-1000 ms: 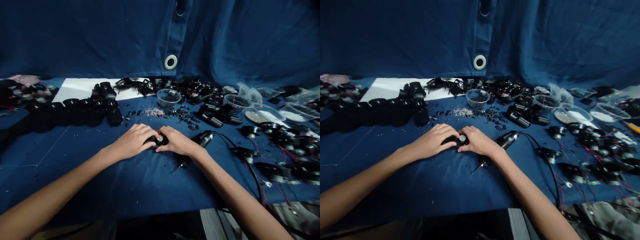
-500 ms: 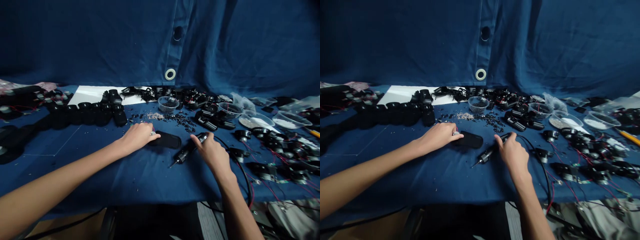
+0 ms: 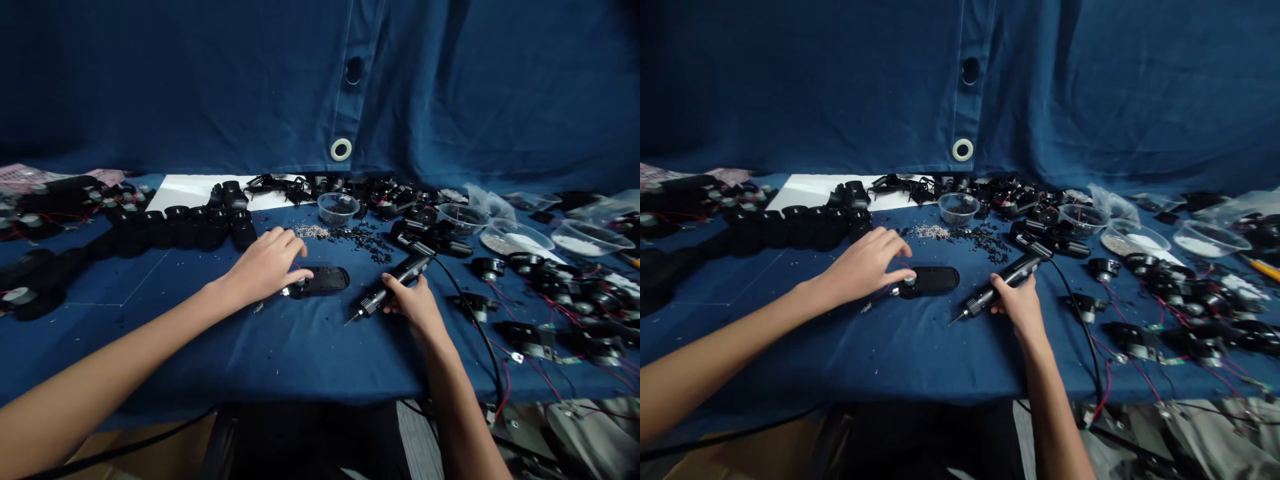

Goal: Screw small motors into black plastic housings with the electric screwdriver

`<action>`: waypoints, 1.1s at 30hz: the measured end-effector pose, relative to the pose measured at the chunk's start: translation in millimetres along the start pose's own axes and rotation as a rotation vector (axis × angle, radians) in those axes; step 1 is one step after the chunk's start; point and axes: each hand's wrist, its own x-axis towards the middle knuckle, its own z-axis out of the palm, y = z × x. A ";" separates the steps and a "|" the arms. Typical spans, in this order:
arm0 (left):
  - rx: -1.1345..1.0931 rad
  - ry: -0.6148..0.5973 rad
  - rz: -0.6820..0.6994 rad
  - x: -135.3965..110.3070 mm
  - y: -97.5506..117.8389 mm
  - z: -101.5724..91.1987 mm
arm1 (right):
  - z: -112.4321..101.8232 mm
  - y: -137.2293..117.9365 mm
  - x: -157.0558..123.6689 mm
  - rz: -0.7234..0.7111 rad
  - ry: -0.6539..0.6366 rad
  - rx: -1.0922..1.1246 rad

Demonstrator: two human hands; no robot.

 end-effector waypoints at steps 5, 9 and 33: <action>-0.091 -0.246 0.104 12.0 -10.2 24.6 | -3.4 -18.9 -9.5 -0.014 -0.008 0.364; -0.157 -0.318 0.076 12.1 -13.6 41.5 | -0.7 -41.2 -12.3 -0.193 0.006 0.564; -0.206 -0.258 -0.023 201.5 -66.8 49.5 | 52.2 -65.2 -24.3 -0.682 0.237 0.467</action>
